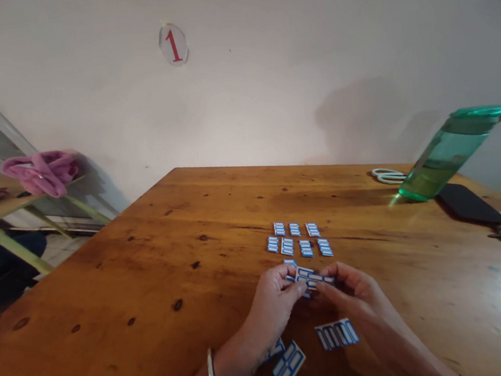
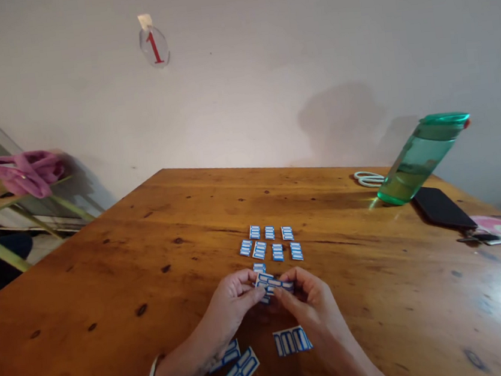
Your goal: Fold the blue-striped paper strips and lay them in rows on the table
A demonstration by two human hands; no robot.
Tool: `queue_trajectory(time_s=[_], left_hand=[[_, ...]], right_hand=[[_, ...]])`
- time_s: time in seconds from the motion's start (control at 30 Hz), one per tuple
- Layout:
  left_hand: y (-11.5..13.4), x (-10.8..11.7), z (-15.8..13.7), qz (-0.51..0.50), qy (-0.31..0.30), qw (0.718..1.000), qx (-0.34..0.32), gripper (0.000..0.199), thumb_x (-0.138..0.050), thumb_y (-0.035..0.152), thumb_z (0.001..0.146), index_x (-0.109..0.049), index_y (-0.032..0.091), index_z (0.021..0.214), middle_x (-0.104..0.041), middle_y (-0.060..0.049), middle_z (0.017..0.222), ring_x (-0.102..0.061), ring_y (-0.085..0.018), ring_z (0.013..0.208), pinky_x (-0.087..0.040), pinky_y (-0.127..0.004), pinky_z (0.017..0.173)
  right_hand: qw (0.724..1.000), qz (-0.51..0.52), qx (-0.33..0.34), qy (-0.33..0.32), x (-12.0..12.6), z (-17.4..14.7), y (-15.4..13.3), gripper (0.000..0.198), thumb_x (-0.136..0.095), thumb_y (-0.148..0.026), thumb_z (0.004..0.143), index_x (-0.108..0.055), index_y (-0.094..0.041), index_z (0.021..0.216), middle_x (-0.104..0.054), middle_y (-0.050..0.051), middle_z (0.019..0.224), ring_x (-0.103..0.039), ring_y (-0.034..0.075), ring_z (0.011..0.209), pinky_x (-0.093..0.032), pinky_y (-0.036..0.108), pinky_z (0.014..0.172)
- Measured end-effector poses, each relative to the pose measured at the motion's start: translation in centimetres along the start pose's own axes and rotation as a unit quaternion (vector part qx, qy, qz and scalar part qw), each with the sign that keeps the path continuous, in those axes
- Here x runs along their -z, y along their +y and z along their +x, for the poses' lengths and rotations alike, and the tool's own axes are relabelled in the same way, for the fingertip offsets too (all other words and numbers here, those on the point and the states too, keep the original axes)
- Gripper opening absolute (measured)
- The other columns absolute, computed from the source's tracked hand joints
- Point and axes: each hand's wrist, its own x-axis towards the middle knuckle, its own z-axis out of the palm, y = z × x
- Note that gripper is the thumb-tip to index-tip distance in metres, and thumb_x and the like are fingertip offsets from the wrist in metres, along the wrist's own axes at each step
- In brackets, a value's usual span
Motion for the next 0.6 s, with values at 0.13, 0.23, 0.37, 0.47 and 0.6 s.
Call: queue_trajectory(time_s=[0.13,0.23,0.37,0.47,0.6], left_hand=[[-0.14,-0.01,0.06,0.031,0.000,0.999,-0.033,0.020,-0.066,0.032,0.062,-0.055,0.015,0.067,-0.062,-0.002,0.058,-0.059,-0.014,0.053,-0.044,-0.024,0.055],[0.05,-0.07,-0.01,0.044,0.002,0.998,-0.039,0.020,-0.065,0.031,0.063,-0.054,0.015,0.063,-0.061,-0.001,0.055,-0.058,-0.013,0.051,-0.044,-0.024,0.054],[0.44,-0.10,-0.22,0.004,-0.010,1.000,-0.006,0.020,-0.062,0.033,0.064,-0.053,0.015,0.067,-0.060,0.000,0.056,-0.057,-0.013,0.049,-0.045,-0.023,0.048],[0.68,-0.04,-0.29,-0.015,-0.010,1.000,0.004,0.021,-0.061,0.031,0.063,-0.050,0.016,0.072,-0.060,0.000,0.057,-0.059,-0.013,0.049,-0.046,-0.023,0.046],[0.78,0.17,-0.14,0.012,0.012,1.000,-0.011,0.018,-0.058,0.026,0.063,-0.044,0.019,0.071,-0.058,0.003,0.058,-0.054,-0.010,0.040,-0.038,-0.019,0.035]], right_hand=[[1.000,-0.012,-0.012,-0.002,-0.06,0.16,0.29,0.033,-0.073,-0.043,0.060,-0.053,-0.017,0.064,-0.061,-0.001,0.058,-0.056,0.014,0.054,-0.046,0.026,0.053],[0.999,0.005,-0.019,-0.027,-0.28,0.02,0.08,0.033,-0.073,-0.043,0.061,-0.053,-0.017,0.064,-0.062,0.000,0.056,-0.057,0.014,0.053,-0.046,0.026,0.053],[0.997,0.061,-0.034,-0.028,-0.49,-0.18,-0.24,0.032,-0.071,-0.043,0.062,-0.053,-0.018,0.066,-0.061,-0.001,0.056,-0.057,0.014,0.053,-0.047,0.028,0.054],[0.999,0.045,-0.026,-0.007,-0.24,-0.09,-0.26,0.030,-0.070,-0.044,0.063,-0.054,-0.018,0.066,-0.060,-0.001,0.057,-0.058,0.015,0.054,-0.047,0.028,0.054],[1.000,0.003,0.008,0.009,0.33,0.06,-0.43,0.028,-0.069,-0.042,0.064,-0.055,-0.018,0.066,-0.057,-0.002,0.056,-0.053,0.013,0.052,-0.041,0.024,0.049]])
